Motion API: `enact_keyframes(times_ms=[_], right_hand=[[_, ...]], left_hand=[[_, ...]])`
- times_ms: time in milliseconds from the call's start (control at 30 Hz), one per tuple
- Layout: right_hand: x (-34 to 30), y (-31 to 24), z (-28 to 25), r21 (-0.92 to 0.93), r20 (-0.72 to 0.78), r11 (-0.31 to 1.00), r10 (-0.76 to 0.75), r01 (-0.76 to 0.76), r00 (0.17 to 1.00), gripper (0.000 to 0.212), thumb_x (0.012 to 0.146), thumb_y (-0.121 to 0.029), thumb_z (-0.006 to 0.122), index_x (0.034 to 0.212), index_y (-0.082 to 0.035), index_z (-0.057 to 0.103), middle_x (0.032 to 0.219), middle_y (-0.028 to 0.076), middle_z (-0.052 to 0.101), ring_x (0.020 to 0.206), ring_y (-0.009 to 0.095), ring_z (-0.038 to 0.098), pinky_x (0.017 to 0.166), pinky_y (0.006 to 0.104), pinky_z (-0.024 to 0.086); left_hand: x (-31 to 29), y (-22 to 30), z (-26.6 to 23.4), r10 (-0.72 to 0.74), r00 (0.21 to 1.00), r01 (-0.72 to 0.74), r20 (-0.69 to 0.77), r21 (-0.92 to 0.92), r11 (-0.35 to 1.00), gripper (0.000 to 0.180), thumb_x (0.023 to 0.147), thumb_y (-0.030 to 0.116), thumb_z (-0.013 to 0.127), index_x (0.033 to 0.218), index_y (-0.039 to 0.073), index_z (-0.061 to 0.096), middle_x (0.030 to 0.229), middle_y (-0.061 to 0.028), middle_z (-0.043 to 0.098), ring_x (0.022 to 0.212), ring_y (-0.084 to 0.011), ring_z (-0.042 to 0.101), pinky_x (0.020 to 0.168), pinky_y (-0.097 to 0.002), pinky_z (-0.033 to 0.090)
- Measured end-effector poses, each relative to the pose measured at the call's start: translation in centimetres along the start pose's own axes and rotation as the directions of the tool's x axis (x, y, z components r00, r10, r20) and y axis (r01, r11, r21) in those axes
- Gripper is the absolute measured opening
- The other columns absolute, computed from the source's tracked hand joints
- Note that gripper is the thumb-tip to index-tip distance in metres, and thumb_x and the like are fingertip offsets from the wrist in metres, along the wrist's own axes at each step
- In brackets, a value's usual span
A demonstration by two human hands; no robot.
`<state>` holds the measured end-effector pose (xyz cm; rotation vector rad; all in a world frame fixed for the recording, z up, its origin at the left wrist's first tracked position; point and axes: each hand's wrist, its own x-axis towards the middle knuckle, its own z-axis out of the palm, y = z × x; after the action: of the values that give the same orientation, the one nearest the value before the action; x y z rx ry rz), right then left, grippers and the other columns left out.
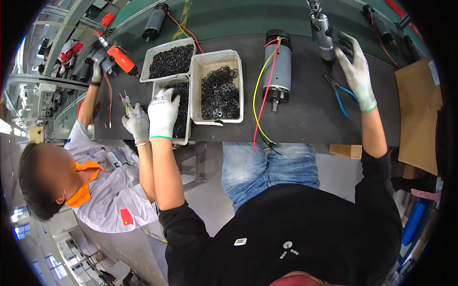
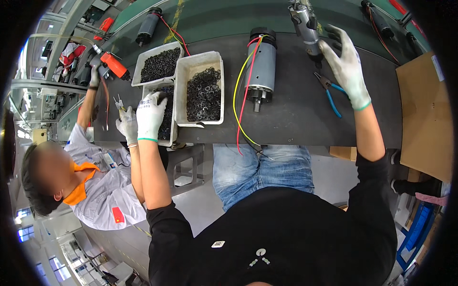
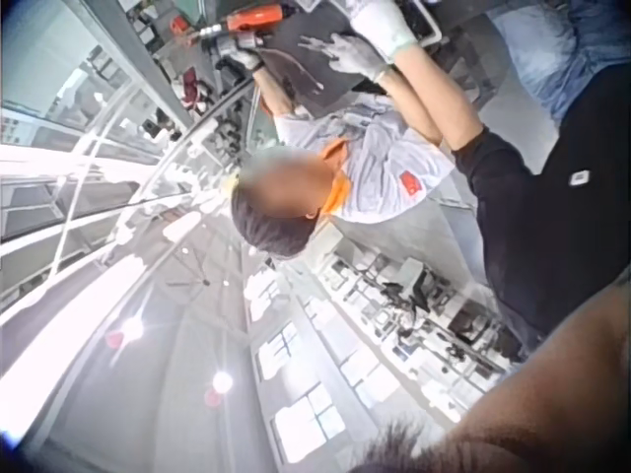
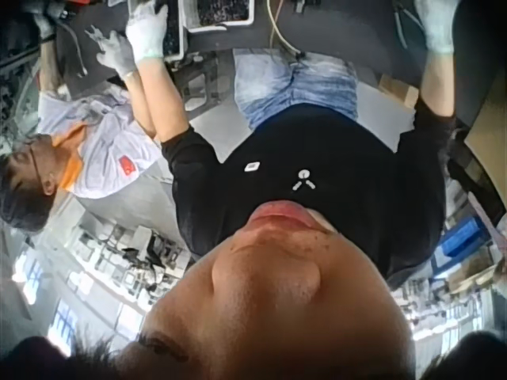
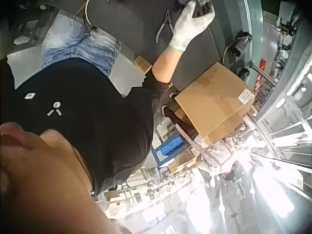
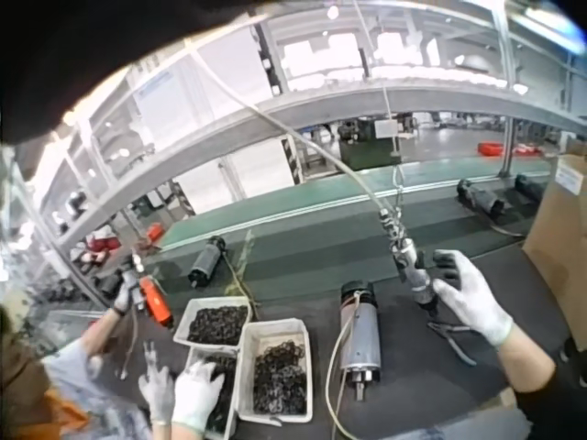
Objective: Assembling electrical motor components on a production line using an electric screwdriver and pliers.
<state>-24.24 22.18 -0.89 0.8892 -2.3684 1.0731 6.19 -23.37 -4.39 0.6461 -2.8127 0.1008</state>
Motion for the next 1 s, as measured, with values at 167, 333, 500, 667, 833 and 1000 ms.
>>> enact_keyframes(times_ms=[167,333,500,667,833,1000], right_hand=[[3.4,0.2,1.5,0.433,0.352,0.857,0.125,-0.279,0.928,0.043,0.096,-0.014,0.069,0.136,0.000,0.060,0.120,0.008,0.069,0.103,0.014,0.064,0.091,0.0301,0.051],[3.0,-1.6,2.0,0.504,0.422,0.810,0.071,-0.299,0.904,0.036,0.095,-0.011,0.068,0.129,0.000,0.064,0.106,0.004,0.071,0.090,0.009,0.063,0.079,0.0251,0.051],[2.1,-1.4,1.2,0.493,0.356,0.816,0.127,-0.302,0.926,0.032,0.094,-0.010,0.067,0.125,0.000,0.065,0.096,0.003,0.071,0.079,0.007,0.062,0.071,0.0251,0.051],[1.7,-3.0,-0.4,0.567,0.302,0.745,0.206,-0.350,0.931,0.035,0.095,-0.009,0.065,0.129,0.001,0.062,0.101,0.005,0.070,0.082,0.009,0.063,0.073,0.0255,0.052],[1.1,-4.4,-2.3,0.740,0.211,0.601,0.218,-0.302,0.953,0.040,0.097,-0.010,0.062,0.135,0.000,0.057,0.111,0.009,0.067,0.088,0.013,0.063,0.076,0.0270,0.053],[0.8,-8.7,-3.5,0.969,0.104,0.190,0.252,-0.155,0.962,0.044,0.099,-0.013,0.061,0.139,0.001,0.052,0.117,0.014,0.065,0.092,0.018,0.065,0.079,0.0296,0.054]], left_hand=[[-1.0,-0.3,0.3,0.103,0.991,-0.100,-0.082,0.044,0.994,0.029,0.088,0.027,0.074,0.110,0.008,0.074,0.108,-0.0150,0.074,0.100,-0.0341,0.071,0.086,-0.0449,0.057],[-1.9,1.5,0.8,0.073,0.989,-0.062,-0.127,0.090,0.994,0.023,0.086,0.026,0.076,0.102,0.010,0.072,0.098,-0.0118,0.072,0.095,-0.0319,0.070,0.081,-0.0471,0.056],[-2.4,1.8,1.4,0.195,0.974,-0.180,-0.111,0.134,0.975,0.021,0.086,0.027,0.075,0.097,0.011,0.069,0.094,-0.0104,0.069,0.091,-0.0306,0.070,0.077,-0.0478,0.056],[-2.0,2.1,1.6,0.174,0.977,-0.155,-0.124,0.153,0.976,0.022,0.086,0.029,0.075,0.098,0.011,0.069,0.096,-0.0107,0.069,0.088,-0.0315,0.070,0.074,-0.0473,0.056],[-1.9,2.4,0.5,-0.022,0.996,0.014,-0.091,-0.081,0.997,0.019,0.089,0.020,0.074,0.103,0.008,0.070,0.100,-0.0106,0.073,0.083,-0.0260,0.073,0.073,-0.0399,0.058],[-1.6,8.1,-4.7,-0.332,0.943,0.186,0.030,-0.873,0.452,0.017,0.086,0.004,0.075,0.100,0.005,0.068,0.097,-0.0127,0.075,0.077,-0.0245,0.072,0.073,-0.0340,0.058]])
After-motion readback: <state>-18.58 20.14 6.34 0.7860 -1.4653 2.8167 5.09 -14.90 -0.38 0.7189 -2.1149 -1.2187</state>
